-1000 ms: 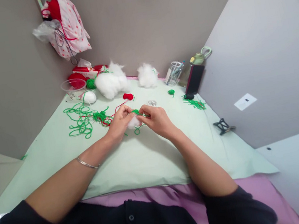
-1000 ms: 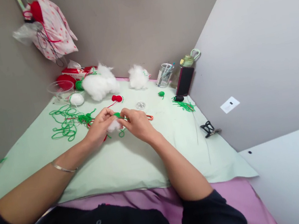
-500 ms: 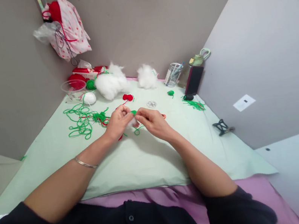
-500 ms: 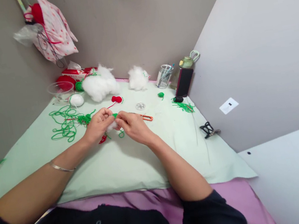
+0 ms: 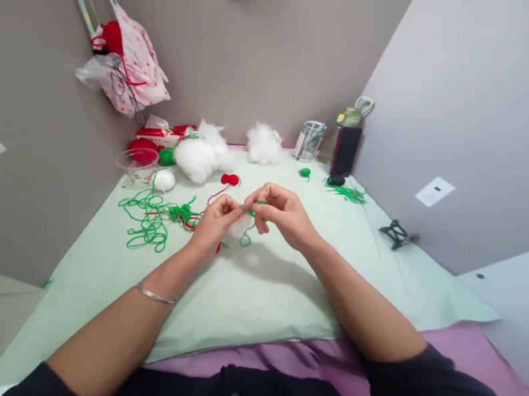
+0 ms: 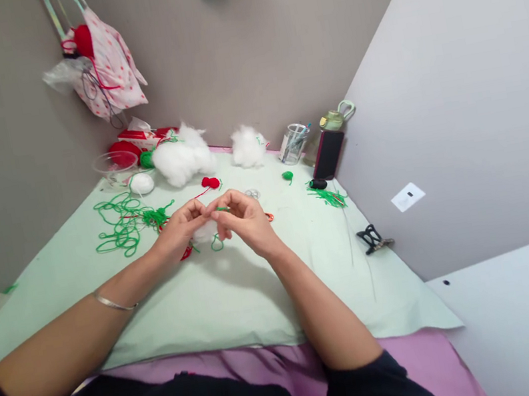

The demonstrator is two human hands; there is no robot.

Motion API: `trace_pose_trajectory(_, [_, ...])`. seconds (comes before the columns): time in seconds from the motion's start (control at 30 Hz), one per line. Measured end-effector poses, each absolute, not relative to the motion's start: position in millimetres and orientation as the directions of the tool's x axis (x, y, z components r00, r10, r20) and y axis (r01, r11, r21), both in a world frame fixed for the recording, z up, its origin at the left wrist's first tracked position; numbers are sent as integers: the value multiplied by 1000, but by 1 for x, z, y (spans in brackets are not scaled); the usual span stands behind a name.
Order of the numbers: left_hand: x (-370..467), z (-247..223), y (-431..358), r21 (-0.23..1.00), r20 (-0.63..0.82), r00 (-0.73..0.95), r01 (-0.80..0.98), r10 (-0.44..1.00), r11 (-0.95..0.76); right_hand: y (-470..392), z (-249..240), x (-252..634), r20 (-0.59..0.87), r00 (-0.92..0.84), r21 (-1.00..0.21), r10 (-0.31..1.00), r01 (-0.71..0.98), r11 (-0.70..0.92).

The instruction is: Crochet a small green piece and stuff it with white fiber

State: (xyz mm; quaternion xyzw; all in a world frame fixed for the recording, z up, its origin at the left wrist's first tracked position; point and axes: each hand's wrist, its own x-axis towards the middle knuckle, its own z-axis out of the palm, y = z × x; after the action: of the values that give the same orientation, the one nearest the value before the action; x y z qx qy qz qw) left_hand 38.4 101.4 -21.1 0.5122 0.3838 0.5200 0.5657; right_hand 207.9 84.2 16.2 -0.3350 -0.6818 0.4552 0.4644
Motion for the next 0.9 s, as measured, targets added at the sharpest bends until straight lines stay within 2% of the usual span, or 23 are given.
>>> trace_pose_trajectory(0.1, [39,-20,101,972,98,135,-225,986,-65,87,11,208,374,-246,-859,894,271,434])
trace_pose_trajectory(0.17, [38,-21,102,967,97,111,-244,989,-68,89,7,208,390,-258,-767,884,440,466])
trace_pose_trajectory(0.23, [38,-23,103,965,93,101,-252,991,-65,92,3,209,360,-287,-717,888,524,460])
trace_pose_trajectory(0.43, [37,-27,104,966,70,160,-258,985,-26,97,-4,208,325,-234,-713,916,576,400])
trace_pose_trajectory(0.73, [36,-20,103,971,139,230,-224,963,-87,93,-1,203,310,-119,-726,943,611,316])
trace_pose_trajectory(0.9, [30,-17,105,979,149,261,-172,954,-106,94,0,207,245,-167,-800,955,521,296])
